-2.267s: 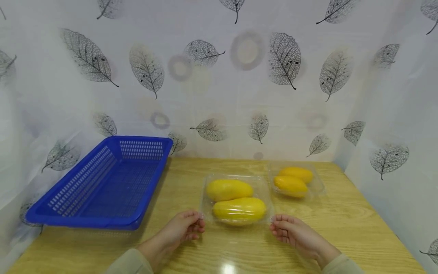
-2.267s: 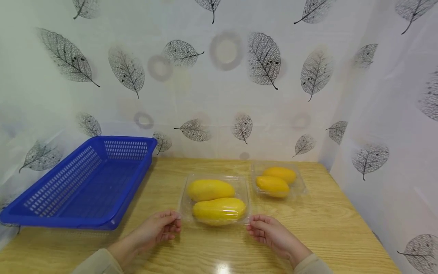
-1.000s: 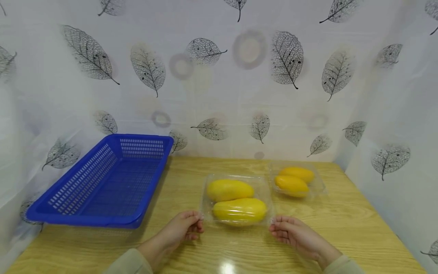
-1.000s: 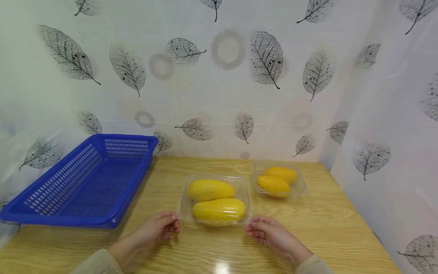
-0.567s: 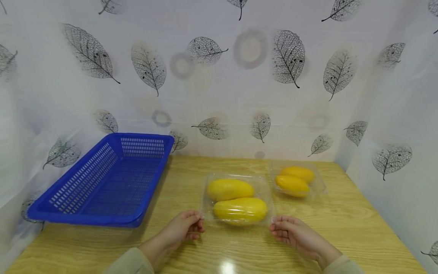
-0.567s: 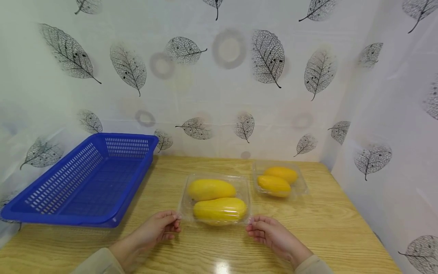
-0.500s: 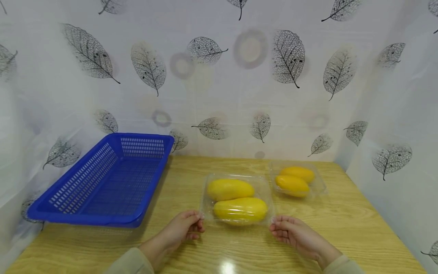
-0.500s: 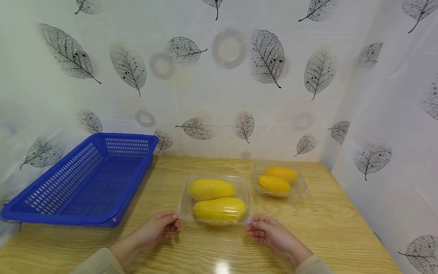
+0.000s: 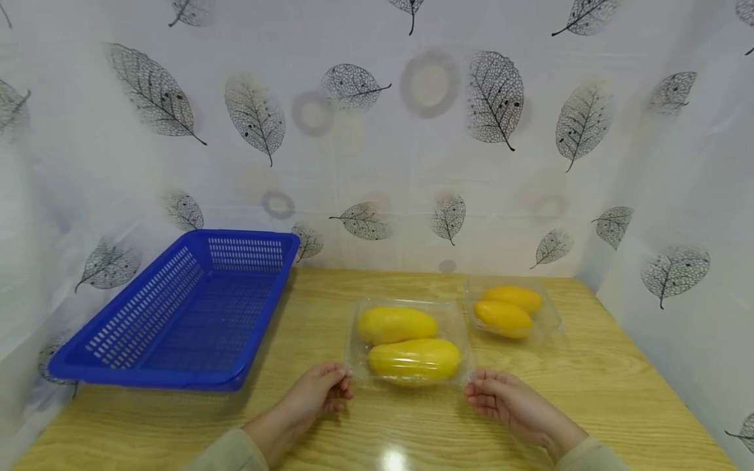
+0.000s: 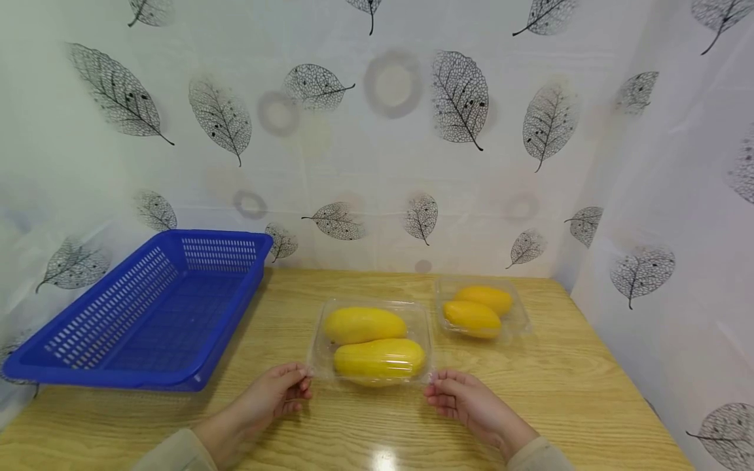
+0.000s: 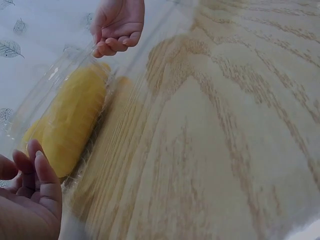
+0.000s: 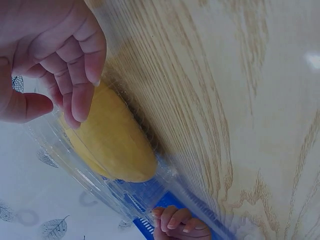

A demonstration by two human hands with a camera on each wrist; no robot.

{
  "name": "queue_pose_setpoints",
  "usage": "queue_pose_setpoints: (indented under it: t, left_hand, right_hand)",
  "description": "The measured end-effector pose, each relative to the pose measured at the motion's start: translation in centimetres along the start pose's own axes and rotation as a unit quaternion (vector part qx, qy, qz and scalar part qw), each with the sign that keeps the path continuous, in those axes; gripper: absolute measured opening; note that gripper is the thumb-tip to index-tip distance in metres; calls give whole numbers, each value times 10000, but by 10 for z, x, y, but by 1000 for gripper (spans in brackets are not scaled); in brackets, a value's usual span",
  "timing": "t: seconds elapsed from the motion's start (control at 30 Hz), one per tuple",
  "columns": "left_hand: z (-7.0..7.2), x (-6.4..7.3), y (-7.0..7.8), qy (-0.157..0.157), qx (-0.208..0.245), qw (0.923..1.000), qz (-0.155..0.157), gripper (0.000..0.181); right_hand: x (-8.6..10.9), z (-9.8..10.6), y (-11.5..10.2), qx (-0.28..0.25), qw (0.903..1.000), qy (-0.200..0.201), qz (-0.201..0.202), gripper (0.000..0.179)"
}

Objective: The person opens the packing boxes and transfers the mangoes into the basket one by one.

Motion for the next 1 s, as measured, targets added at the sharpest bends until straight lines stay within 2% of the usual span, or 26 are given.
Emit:
queue_pose_setpoints:
  t: [0.23, 0.5, 0.7, 0.9, 1.0]
  left_hand:
    - [1, 1, -2, -166, 64, 9998, -94, 20]
    - [4, -1, -2, -184, 60, 9998, 9, 20]
    - [7, -2, 0, -245, -27, 9997, 21, 22]
    - [7, -1, 0, -269, 40, 9996, -35, 22]
    - [6, -2, -2, -251, 109, 9996, -30, 22]
  right_hand:
    - [-1, -1, 0, -69, 9999, -90, 38, 20]
    - [0, 1, -1, -82, 9999, 103, -14, 23]
    - [-3, 0, -3, -185, 9998, 29, 79, 22]
    - [-5, -2, -4, -318, 9994, 107, 67, 21]
    - [-4, -2, -2, -365, 9992, 11, 131, 21]
Point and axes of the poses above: each hand's wrist, its own x-axis away from the middle knuckle, its own z-axis out of the back of the hand, y = z × x, the point moved 2 cm from there along -x, towards the middle knuckle, and after that the axes turned 6 degrees about -y, right-handed, at the moved point
